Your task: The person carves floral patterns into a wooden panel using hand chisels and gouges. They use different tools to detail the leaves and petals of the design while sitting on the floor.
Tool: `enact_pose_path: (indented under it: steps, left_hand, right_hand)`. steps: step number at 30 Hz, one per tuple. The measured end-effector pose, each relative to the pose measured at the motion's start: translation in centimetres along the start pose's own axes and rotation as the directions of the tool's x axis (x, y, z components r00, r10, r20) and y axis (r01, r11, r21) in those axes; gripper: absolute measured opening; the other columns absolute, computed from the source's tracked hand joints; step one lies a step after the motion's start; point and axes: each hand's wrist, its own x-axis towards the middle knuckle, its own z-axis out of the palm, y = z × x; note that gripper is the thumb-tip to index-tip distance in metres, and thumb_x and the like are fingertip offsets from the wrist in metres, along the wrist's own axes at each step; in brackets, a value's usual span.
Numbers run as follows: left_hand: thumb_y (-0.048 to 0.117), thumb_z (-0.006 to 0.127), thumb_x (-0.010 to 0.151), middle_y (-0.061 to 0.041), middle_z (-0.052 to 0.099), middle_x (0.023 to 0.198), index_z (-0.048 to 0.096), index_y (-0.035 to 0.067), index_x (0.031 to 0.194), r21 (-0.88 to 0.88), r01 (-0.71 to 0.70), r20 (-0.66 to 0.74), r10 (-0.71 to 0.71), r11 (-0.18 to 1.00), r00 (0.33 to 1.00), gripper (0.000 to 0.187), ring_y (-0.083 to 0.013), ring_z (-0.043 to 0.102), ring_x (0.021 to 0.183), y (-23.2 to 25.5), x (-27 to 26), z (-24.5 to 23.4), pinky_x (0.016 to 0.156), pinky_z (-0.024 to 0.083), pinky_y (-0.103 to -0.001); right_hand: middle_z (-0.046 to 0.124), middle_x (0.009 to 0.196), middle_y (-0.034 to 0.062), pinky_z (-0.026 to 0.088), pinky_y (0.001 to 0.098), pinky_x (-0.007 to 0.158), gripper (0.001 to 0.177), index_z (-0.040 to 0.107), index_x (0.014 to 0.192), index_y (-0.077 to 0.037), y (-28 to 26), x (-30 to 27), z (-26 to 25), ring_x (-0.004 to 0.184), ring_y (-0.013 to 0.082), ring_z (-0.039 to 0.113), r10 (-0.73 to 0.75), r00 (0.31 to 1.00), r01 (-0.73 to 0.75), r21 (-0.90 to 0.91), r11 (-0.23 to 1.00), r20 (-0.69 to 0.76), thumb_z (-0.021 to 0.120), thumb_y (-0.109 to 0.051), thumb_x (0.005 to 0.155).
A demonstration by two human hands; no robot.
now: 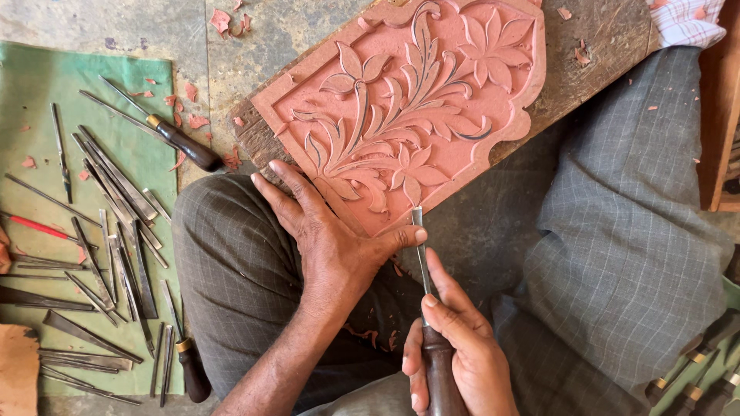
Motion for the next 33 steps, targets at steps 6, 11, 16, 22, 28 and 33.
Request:
enact_pose_path:
  steps: [6,11,16,22,28,33]
  left_hand:
    - [0.056,0.104,0.041,-0.048,-0.019,0.156,-0.011,-0.013,0.154,-0.012,0.004,0.001,-0.004,1.0,1.0,0.176,-0.0605,-0.006,0.151,0.0,0.0,0.0,0.124,0.017,-0.057]
    - [0.057,0.103,0.043,-0.048,-0.019,0.156,-0.011,-0.014,0.155,-0.01,-0.024,0.001,0.024,1.0,1.0,0.175,-0.0612,-0.006,0.152,-0.2,-0.1,0.0,0.125,0.015,-0.058]
    - [0.057,0.103,0.043,-0.049,-0.02,0.155,-0.013,-0.013,0.155,-0.015,-0.045,-0.006,0.045,0.999,0.999,0.175,-0.0616,-0.009,0.152,-0.3,-0.2,0.1,0.125,0.014,-0.059]
    - [0.057,0.103,0.045,-0.049,-0.021,0.155,-0.014,-0.012,0.155,-0.013,-0.049,0.0,0.049,0.999,0.999,0.175,-0.0618,-0.011,0.152,-0.5,-0.2,0.2,0.125,0.013,-0.06]
    - [0.059,0.102,0.044,-0.05,-0.02,0.155,-0.014,-0.012,0.155,-0.01,-0.024,0.005,0.024,1.0,1.0,0.175,-0.0621,-0.009,0.151,-0.1,-0.2,0.1,0.124,0.013,-0.06]
    - [0.061,0.101,0.043,-0.05,-0.019,0.154,-0.014,-0.013,0.154,0.014,-0.01,-0.004,0.01,1.0,1.0,0.177,-0.0618,-0.007,0.151,0.1,-0.1,0.2,0.124,0.014,-0.058]
  right_hand:
    - [0.059,0.051,0.0171,0.045,0.0358,0.026,0.069,0.037,0.164,-0.031,-0.2,-0.1,0.1,0.027,0.0241,0.052,-0.001,1.0,0.001,0.023,1.0,0.008,0.048,-0.025,0.095]
    - [0.058,0.051,0.0169,0.045,0.036,0.026,0.065,0.037,0.16,-0.032,-0.5,-0.2,0.3,0.027,0.0238,0.051,0.03,0.999,-0.029,0.025,0.999,-0.016,0.051,-0.029,0.097]
    - [0.058,0.052,0.0176,0.045,0.0358,0.027,0.069,0.038,0.163,-0.031,-0.6,-0.3,0.3,0.027,0.0245,0.051,0.031,1.0,-0.031,0.037,0.999,-0.004,0.049,-0.027,0.095]
    - [0.058,0.052,0.0179,0.045,0.0361,0.028,0.067,0.037,0.161,-0.032,-0.8,-0.4,0.3,0.028,0.0249,0.051,0.051,0.999,-0.05,0.04,0.998,-0.008,0.048,-0.026,0.095]
    - [0.056,0.052,0.017,0.044,0.0356,0.027,0.064,0.039,0.158,-0.03,-1.3,-0.5,0.3,0.027,0.0241,0.05,0.066,0.998,-0.066,0.096,0.993,-0.002,0.048,-0.024,0.095]
    - [0.055,0.051,0.0164,0.043,0.0355,0.025,0.062,0.039,0.157,-0.028,-1.3,-0.3,0.4,0.026,0.0234,0.049,0.049,0.999,-0.048,0.087,0.995,-0.006,0.049,-0.024,0.095]
